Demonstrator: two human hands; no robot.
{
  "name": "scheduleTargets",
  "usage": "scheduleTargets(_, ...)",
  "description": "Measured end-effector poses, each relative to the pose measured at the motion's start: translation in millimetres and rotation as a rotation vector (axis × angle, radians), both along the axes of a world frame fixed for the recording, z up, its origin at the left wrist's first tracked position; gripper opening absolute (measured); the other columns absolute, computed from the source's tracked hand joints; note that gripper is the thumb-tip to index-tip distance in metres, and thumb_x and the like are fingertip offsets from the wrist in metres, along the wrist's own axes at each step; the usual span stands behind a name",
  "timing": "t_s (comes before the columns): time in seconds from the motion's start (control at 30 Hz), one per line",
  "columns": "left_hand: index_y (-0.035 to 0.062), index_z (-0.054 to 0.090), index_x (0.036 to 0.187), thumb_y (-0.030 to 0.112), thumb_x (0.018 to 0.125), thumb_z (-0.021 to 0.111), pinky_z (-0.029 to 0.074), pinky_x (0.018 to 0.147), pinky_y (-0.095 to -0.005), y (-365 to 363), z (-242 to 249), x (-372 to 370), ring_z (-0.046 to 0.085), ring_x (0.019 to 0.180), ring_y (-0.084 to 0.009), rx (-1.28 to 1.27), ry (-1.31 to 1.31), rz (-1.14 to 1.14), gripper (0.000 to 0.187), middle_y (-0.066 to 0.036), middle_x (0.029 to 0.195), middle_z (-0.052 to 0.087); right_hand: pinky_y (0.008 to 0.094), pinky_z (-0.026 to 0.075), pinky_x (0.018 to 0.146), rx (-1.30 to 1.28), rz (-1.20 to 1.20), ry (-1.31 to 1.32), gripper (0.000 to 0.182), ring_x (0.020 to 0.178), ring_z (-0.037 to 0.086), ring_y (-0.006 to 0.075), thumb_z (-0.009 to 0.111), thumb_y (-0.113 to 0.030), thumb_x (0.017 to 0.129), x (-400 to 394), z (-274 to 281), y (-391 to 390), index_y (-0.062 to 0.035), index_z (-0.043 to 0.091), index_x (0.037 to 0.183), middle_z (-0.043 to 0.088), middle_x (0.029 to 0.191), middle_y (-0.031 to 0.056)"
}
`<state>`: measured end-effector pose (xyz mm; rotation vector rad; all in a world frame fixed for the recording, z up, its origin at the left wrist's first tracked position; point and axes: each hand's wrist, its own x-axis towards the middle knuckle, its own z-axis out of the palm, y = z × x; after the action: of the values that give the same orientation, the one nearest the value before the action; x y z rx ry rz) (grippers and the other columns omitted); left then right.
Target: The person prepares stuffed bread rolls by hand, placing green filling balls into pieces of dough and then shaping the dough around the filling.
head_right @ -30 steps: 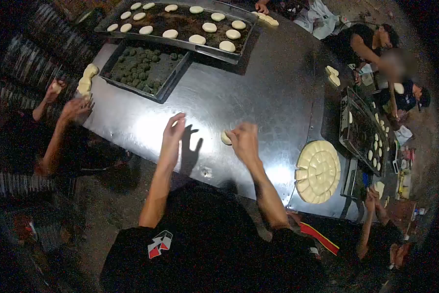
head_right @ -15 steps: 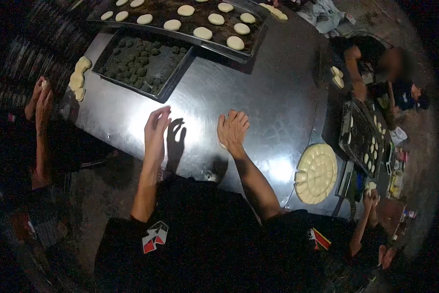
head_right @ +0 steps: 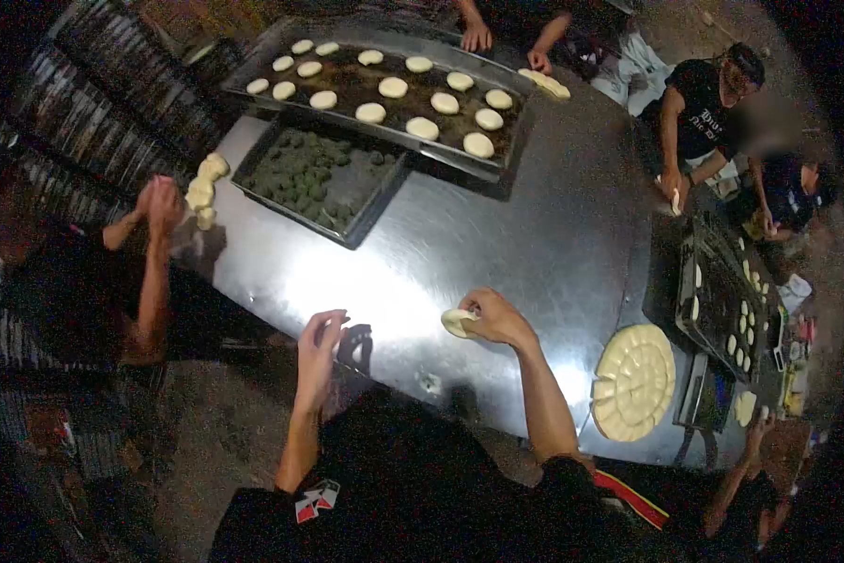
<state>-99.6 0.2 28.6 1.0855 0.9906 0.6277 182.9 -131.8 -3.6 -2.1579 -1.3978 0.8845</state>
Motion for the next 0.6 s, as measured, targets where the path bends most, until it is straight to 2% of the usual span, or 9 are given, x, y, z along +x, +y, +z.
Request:
scheduleTargets(0.17,0.0002,0.06,0.112,0.018,0.098,0.057,0.051,0.082,-0.029,18.8,-17.6,-24.0,0.064,0.097,-0.0183,-0.015,-0.042,0.143,0.023,-0.01,0.1,0.064,0.0334,0.05,0.073,-0.025,0.12,-0.041,0.028,0.081,0.066,0.0197,0.073,-0.018,0.075,31.8,65.5,95.2,-0.0019,0.066,0.096,0.069,0.088,0.0111)
scheduleTargets(0.27,0.0005,0.061,0.112,0.018,0.098,0.056,0.05,0.084,-0.028,38.7,-12.3,-27.3,0.063,0.098,-0.0169,0.009,0.016,0.143,0.023,-0.01,0.101,0.064,0.0318,0.051,0.073,0.274,0.252,-0.169,0.026,0.081,0.065,0.0183,0.072,-0.014,0.076,52.6,151.1,179.4,-0.0027,0.066,0.098,0.068,0.088,0.0096)
scheduleTargets(0.3,-0.0002,0.061,0.112,0.017,0.097,0.056,0.049,0.085,-0.028,45.5,-33.4,-32.3,0.062,0.098,-0.0157,-0.05,-0.014,0.142,0.023,-0.01,0.102,0.065,0.038,0.052,0.078,0.364,0.232,-0.37,0.031,0.087,0.067,0.0253,0.074,-0.02,0.076,59.3,178.2,213.9,-0.0013,0.066,0.1,0.069,0.094,0.0161)
scheduleTargets(0.33,-0.0006,0.061,0.112,0.016,0.097,0.056,0.049,0.083,-0.0272,50.4,-26.6,-30.1,0.062,0.096,-0.0148,-0.032,-0.015,0.143,0.023,-0.01,0.102,0.065,0.0371,0.052,0.074,0.489,0.173,-0.415,0.03,0.083,0.067,0.0254,0.072,-0.02,0.079,56.8,219.3,240.6,-0.0017,0.066,0.101,0.069,0.092,0.016)
scheduleTargets(0.37,-0.001,0.061,0.113,0.016,0.097,0.056,0.048,0.082,-0.0265,54.8,-19.7,-27.0,0.061,0.094,-0.014,-0.016,-0.012,0.142,0.023,-0.009,0.102,0.065,0.0313,0.05,0.077,0.741,0.201,-0.435,0.032,0.086,0.064,0.0157,0.07,-0.015,0.08,78.1,236.5,276.3,-0.0007,0.064,0.108,0.067,0.09,0.0104)
scheduleTargets(0.4,-0.0016,0.061,0.112,0.014,0.096,0.058,0.047,0.082,-0.0249,59.3,-25.4,-27.2,0.06,0.094,-0.0133,-0.034,-0.04,0.149,0.023,-0.008,0.103,0.065,0.0304,0.05,0.08,0.802,0.086,-0.628,0.033,0.091,0.063,0.0132,0.07,-0.016,0.081,77.0,272.0,301.5,-0.0006,0.063,0.109,0.067,0.092,0.0105)
scheduleTargets(0.43,-0.0016,0.061,0.112,0.014,0.096,0.058,0.047,0.082,-0.0249,62.8,-29.4,-27.6,0.06,0.094,-0.0133,-0.043,-0.032,0.153,0.023,-0.008,0.103,0.065,0.0345,0.049,0.079,1.032,0.071,-0.622,0.028,0.086,0.063,0.0185,0.069,-0.018,0.082,94.1,291.3,331.9,-0.0017,0.064,0.104,0.067,0.089,0.0107)
scheduleTargets(0.5,-0.0009,0.061,0.112,0.013,0.096,0.058,0.046,0.086,-0.0235,71.0,-35.6,-28.6,0.06,0.096,-0.0127,-0.072,-0.037,0.143,0.021,-0.007,0.104,0.065,0.0323,0.051,0.068,1.426,-0.012,-0.832,0.021,0.079,0.064,0.0222,0.062,-0.011,0.087,69.4,344.4,375.4,0.0022,0.064,0.103,0.066,0.092,0.0148)
scheduleTargets(0.6,0.0007,0.062,0.109,0.014,0.096,0.059,0.044,0.089,-0.024,84.2,-38.2,-27.8,0.058,0.1,-0.0119,-0.111,0.012,0.138,0.019,-0.007,0.108,0.063,0.039,0.047,0.083,1.755,-0.137,-0.998,0.027,0.093,0.061,0.0341,0.061,-0.003,0.078,89.9,338.7,445.4,-0.0012,0.061,0.105,0.061,0.101,0.0165)
